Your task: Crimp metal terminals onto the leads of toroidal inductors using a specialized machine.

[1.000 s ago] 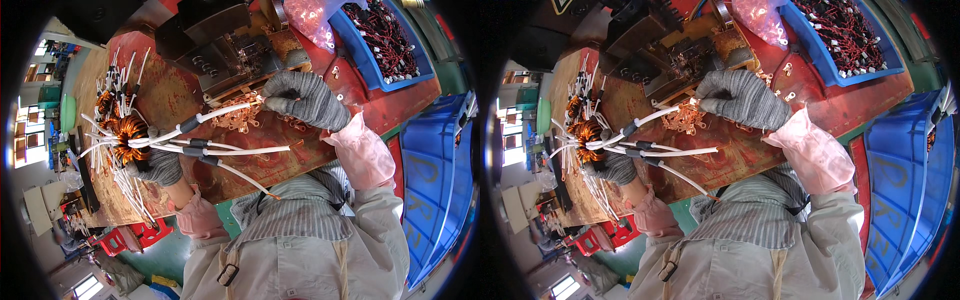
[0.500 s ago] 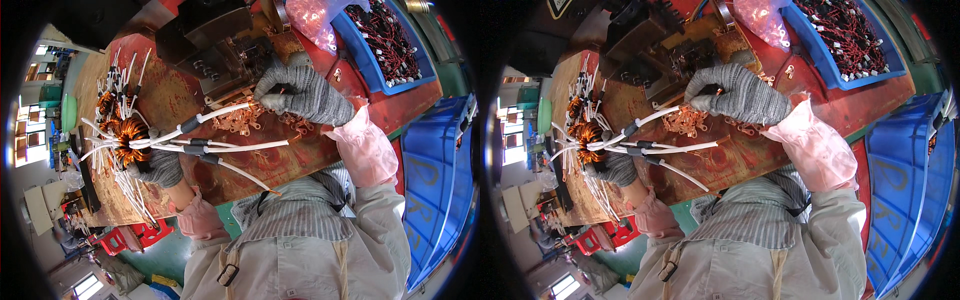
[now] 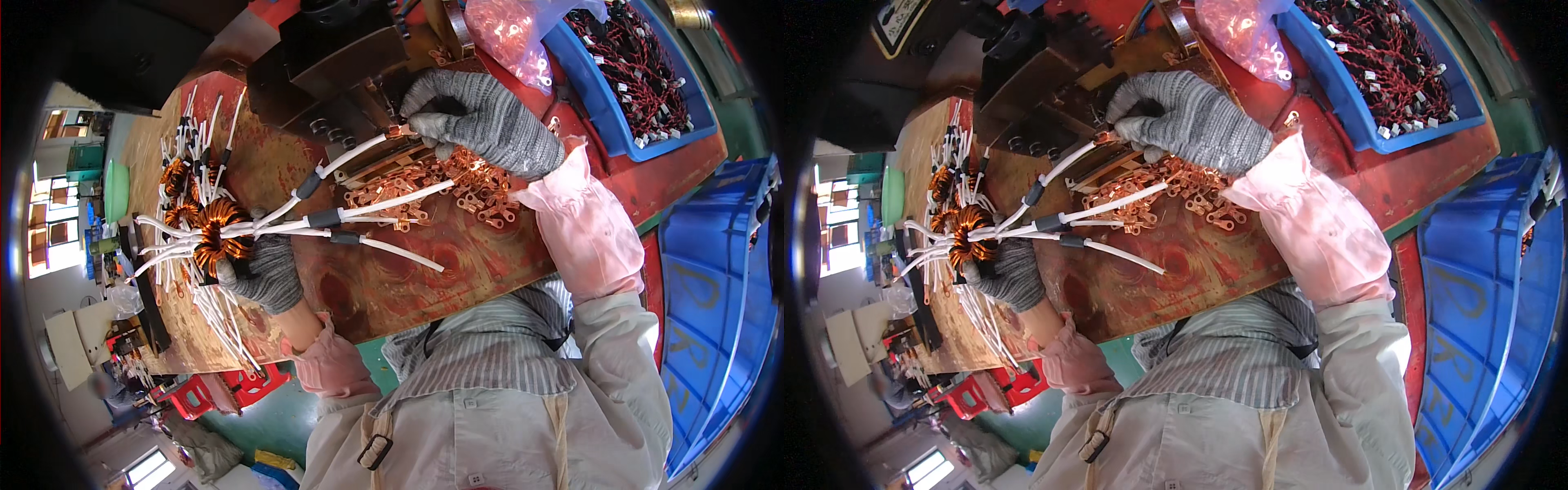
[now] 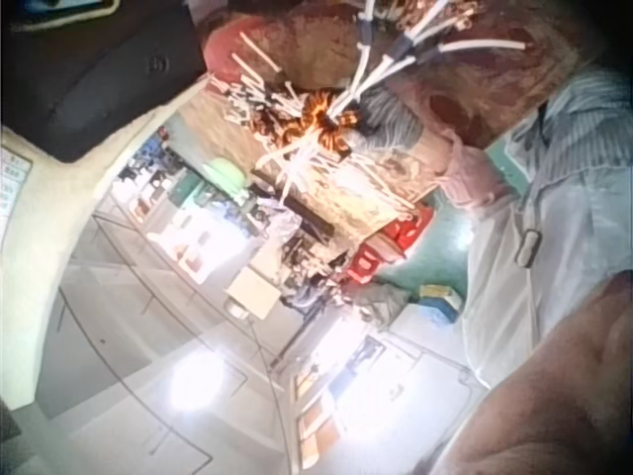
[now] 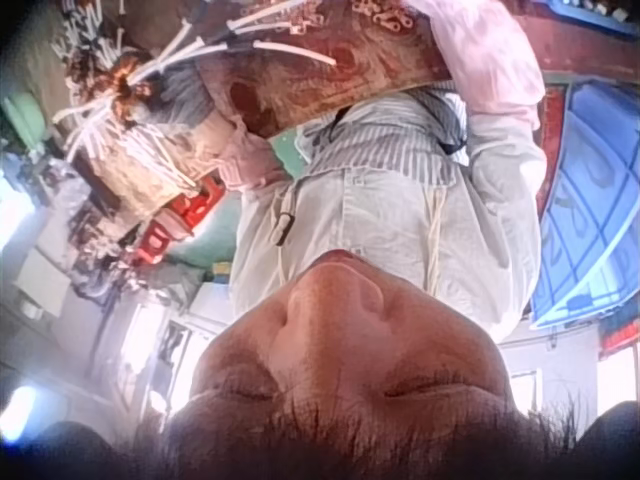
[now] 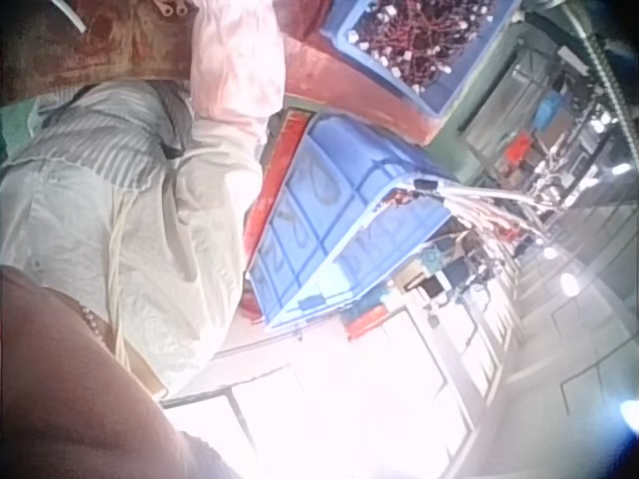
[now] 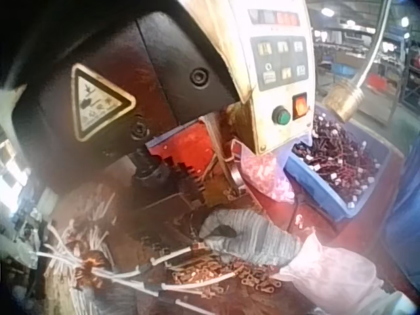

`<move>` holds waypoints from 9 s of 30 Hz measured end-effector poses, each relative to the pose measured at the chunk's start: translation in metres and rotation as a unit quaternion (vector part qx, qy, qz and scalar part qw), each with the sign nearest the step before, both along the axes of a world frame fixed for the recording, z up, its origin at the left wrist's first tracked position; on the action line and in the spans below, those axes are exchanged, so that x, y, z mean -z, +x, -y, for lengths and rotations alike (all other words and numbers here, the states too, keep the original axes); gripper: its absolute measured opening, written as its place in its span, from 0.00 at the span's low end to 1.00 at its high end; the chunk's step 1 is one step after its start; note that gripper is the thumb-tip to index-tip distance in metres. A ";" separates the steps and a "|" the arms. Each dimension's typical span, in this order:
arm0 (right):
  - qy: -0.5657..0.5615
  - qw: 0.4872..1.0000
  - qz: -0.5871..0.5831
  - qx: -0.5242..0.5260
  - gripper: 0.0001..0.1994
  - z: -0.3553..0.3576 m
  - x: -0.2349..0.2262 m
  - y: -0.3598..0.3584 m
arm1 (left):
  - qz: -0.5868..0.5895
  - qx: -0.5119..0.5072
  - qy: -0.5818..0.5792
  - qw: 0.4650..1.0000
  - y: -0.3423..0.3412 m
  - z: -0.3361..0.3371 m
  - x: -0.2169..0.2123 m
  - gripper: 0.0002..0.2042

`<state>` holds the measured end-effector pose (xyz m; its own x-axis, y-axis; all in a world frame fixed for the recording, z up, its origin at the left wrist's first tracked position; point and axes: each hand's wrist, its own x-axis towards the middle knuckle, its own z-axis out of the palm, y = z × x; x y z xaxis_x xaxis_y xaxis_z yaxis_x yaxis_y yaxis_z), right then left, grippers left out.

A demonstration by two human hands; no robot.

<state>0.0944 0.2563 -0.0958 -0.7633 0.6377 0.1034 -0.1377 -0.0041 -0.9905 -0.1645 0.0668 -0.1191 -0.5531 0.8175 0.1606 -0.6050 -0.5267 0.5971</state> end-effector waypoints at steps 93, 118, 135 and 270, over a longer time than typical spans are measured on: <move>0.564 0.784 0.196 0.170 0.13 0.032 0.001 0.018 | -0.016 -0.044 0.034 0.998 -0.026 0.013 0.004 0.25; 0.586 0.740 0.330 -0.012 0.11 0.053 0.030 -0.002 | 0.002 -0.141 0.016 0.990 -0.025 0.013 -0.004 0.27; 0.094 0.991 0.090 0.015 0.05 0.053 0.024 0.032 | 0.028 -0.105 0.037 0.993 -0.024 0.013 -0.003 0.24; 0.494 0.822 0.164 0.231 0.13 0.061 -0.011 0.038 | -0.062 0.085 0.133 0.985 -0.024 0.006 -0.009 0.30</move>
